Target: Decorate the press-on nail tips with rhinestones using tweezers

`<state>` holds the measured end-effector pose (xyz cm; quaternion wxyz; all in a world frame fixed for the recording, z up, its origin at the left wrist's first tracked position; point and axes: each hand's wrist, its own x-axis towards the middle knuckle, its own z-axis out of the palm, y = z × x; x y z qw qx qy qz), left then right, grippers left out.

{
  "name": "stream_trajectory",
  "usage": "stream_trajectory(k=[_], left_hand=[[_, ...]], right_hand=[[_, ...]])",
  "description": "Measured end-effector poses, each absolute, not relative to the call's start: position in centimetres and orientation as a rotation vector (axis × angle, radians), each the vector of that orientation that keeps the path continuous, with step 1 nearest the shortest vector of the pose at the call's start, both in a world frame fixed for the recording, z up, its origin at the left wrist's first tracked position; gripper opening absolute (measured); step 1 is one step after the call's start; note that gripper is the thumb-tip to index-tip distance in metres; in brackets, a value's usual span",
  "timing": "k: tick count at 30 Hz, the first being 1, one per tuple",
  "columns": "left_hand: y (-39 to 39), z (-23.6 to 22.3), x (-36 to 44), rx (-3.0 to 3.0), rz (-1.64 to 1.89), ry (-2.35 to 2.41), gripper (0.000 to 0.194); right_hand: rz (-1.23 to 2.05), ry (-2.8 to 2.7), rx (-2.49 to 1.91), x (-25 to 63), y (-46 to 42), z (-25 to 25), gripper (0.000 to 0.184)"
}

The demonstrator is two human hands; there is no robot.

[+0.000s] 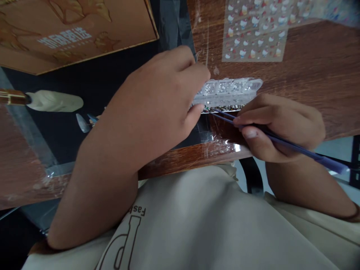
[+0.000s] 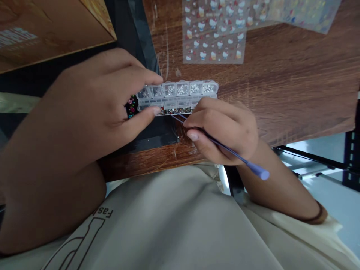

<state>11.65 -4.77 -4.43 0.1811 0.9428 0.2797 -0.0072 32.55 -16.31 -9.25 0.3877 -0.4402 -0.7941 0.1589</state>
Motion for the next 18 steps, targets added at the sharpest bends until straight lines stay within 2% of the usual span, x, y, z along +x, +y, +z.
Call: stream_trajectory(k=[3, 12, 15, 18], left_hand=[[-4.8, -4.4, 11.7, 2.668, -0.05, 0.807, 0.029], [-4.8, -3.4, 11.0, 2.707, -0.176, 0.701, 0.045], [-4.9, -3.5, 10.8, 2.729, -0.137, 0.69, 0.052], [-4.8, -3.8, 10.8, 2.709, -0.045, 0.714, 0.049]], right_hand=[[0.406, -2.023, -1.132, 32.4, -16.4, -9.2, 0.012], [0.441, -2.006, -1.165, 32.2, -16.4, -9.0, 0.01], [0.444, -2.015, -1.127, 32.3, -16.3, -9.1, 0.01], [0.445, -2.016, -1.101, 32.3, -16.3, -9.1, 0.011]])
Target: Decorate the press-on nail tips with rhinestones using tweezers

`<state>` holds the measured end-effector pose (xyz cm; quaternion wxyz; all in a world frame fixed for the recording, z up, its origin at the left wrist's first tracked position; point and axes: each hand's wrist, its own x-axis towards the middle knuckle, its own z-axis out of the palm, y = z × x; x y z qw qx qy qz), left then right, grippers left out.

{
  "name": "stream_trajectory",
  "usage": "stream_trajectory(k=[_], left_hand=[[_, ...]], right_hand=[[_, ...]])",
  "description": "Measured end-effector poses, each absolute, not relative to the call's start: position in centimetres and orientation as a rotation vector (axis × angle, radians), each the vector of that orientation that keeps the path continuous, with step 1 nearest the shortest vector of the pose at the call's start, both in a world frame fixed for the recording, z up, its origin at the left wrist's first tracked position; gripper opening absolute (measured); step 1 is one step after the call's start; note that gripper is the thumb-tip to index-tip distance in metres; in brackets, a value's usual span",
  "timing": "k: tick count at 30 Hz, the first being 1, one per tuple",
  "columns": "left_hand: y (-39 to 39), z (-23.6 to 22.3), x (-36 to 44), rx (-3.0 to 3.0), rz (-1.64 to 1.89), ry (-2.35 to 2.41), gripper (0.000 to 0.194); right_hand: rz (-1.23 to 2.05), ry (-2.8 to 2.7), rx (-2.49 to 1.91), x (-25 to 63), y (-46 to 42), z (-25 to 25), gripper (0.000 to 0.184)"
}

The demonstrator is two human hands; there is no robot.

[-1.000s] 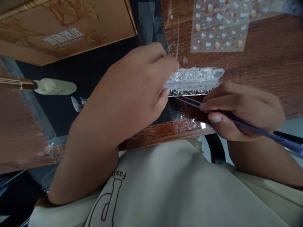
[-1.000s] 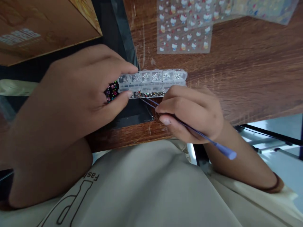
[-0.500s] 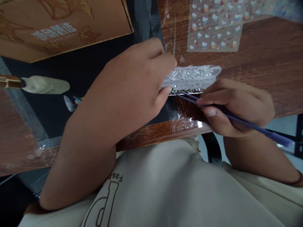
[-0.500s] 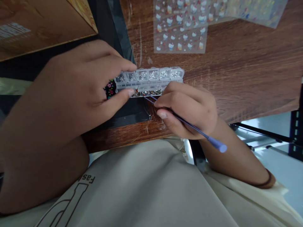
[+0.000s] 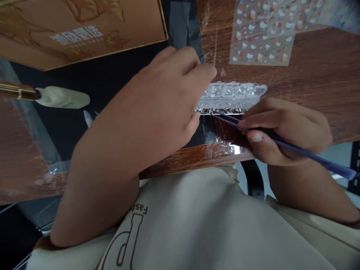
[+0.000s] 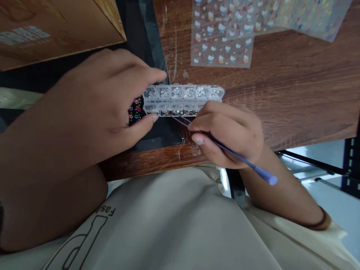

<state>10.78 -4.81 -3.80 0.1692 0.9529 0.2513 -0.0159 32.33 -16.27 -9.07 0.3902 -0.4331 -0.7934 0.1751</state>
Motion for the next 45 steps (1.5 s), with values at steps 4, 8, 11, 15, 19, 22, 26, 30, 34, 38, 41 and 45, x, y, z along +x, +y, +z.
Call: stream_trajectory(k=[4, 8, 11, 15, 19, 22, 26, 30, 34, 38, 41, 45], left_hand=[[-4.7, -4.0, 10.9, 2.668, -0.012, 0.741, 0.036], [-4.8, -3.9, 11.1, 2.671, -0.026, 0.779, 0.025], [-4.8, -4.0, 11.1, 2.676, -0.008, 0.795, 0.022], [-4.7, -4.1, 11.2, 2.681, -0.005, 0.792, 0.023], [-4.7, -4.1, 11.2, 2.691, 0.005, 0.797, 0.023], [-4.7, -4.1, 11.3, 2.699, 0.012, 0.784, 0.026], [-4.7, -4.2, 11.3, 2.724, 0.028, 0.777, 0.023], [-4.7, -4.3, 11.5, 2.729, 0.015, 0.795, 0.027], [-4.7, -4.2, 11.6, 2.719, 0.041, 0.785, 0.029], [-4.8, -4.0, 11.5, 2.683, 0.06, 0.764, 0.025], [-4.9, -4.0, 11.4, 2.667, 0.062, 0.759, 0.02], [-4.9, -4.1, 11.3, 2.652, 0.051, 0.747, 0.022]], right_hand=[[0.447, -2.006, -1.106, 32.3, -16.3, -9.2, 0.013], [0.45, -2.007, -1.09, 32.2, -16.2, -9.2, 0.014], [0.428, -2.039, -1.092, 32.1, -16.2, -9.0, 0.015], [0.414, -2.061, -1.113, 32.0, -16.2, -8.8, 0.015], [0.393, -2.037, -1.085, 32.0, -16.2, -9.0, 0.016], [0.374, -2.019, -1.065, 32.0, -16.0, -9.2, 0.016], [0.394, -2.017, -1.083, 32.0, -15.8, -8.9, 0.013], [0.428, -2.035, -1.049, 31.8, -15.5, -8.3, 0.012], [0.478, -2.139, -1.095, 31.6, -15.2, -7.1, 0.009], [0.441, -2.308, -1.111, 32.2, -14.0, -5.6, 0.006], [0.472, -2.504, -0.981, 33.1, -12.5, -4.8, 0.006], [0.586, -2.541, -0.86, 33.8, -11.2, -5.1, 0.008]])
